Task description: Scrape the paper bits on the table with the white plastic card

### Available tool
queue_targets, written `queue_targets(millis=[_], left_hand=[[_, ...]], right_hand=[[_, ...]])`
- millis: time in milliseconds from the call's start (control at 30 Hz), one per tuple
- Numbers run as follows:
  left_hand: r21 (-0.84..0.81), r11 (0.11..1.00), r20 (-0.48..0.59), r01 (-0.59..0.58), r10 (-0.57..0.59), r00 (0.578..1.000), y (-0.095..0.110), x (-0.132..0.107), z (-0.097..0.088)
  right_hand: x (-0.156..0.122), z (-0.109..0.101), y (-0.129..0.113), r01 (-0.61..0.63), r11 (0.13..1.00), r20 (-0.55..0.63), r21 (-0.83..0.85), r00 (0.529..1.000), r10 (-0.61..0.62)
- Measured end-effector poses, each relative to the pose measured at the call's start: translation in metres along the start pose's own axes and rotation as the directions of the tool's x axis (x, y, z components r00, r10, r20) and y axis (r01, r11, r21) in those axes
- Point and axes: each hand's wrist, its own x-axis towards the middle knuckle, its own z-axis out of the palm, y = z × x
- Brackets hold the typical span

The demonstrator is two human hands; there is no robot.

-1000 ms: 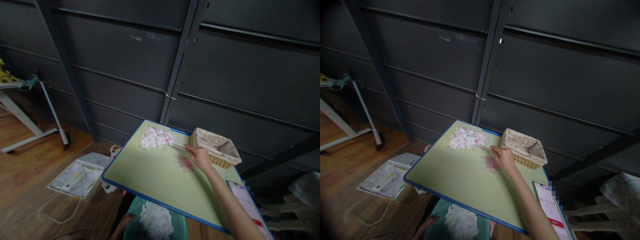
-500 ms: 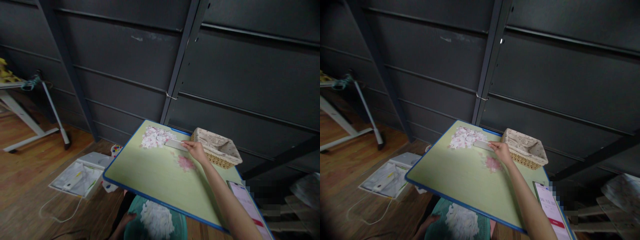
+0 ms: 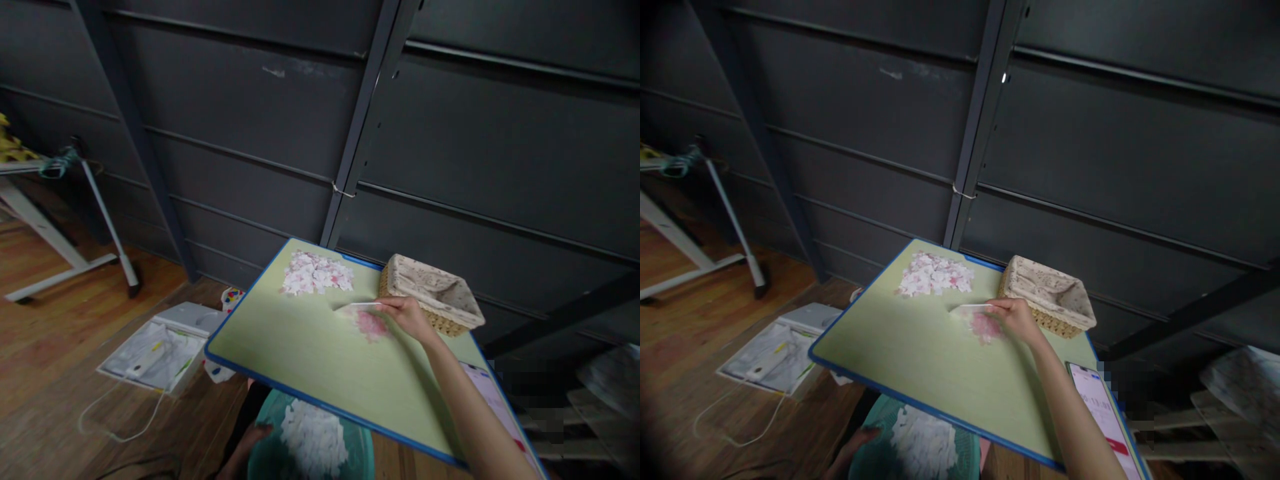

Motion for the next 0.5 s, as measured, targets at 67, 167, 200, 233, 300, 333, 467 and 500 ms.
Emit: queue_targets(millis=[67,167,200,233,300,333,467,500], left_hand=[[0.284,0.663,0.353,0.693,-0.744,0.567,-0.005,0.01,0.007],[0.67,-0.119,0.455,0.732,-0.714,-0.533,-0.012,0.024,0.017],[0.759,-0.231,0.43,0.608,-0.524,-0.735,-0.015,0.028,0.019],[0.827,-0.293,0.386,0.48,-0.324,-0.864,-0.018,0.031,0.021],[0.921,-0.298,0.278,0.252,0.048,-0.959,-0.022,0.035,0.024],[0.948,-0.275,0.223,0.162,0.207,-0.953,-0.024,0.037,0.025],[0.984,-0.18,0.122,0.001,0.662,-0.74,-0.026,0.035,0.025],[0.984,-0.18,0.14,0.007,0.737,-0.661,-0.026,0.034,0.024]], right_hand=[[0.001,0.0,-0.001,0.006,1.0,-0.039,0.006,0.999,-0.006],[0.004,0.006,-0.004,0.006,1.0,-0.098,0.02,0.995,-0.004],[0.005,0.009,-0.005,0.008,1.0,-0.097,0.022,0.995,-0.005],[0.005,0.012,-0.006,0.009,1.0,-0.084,0.024,0.996,-0.007],[0.004,0.014,-0.008,0.011,1.0,-0.035,0.02,0.999,-0.01],[0.003,0.012,-0.009,0.013,1.0,-0.013,0.014,1.0,-0.013],[-0.005,-0.002,-0.009,0.05,0.998,-0.035,-0.044,0.998,-0.051],[-0.009,-0.005,-0.01,0.06,0.996,-0.075,-0.066,0.995,-0.065]])
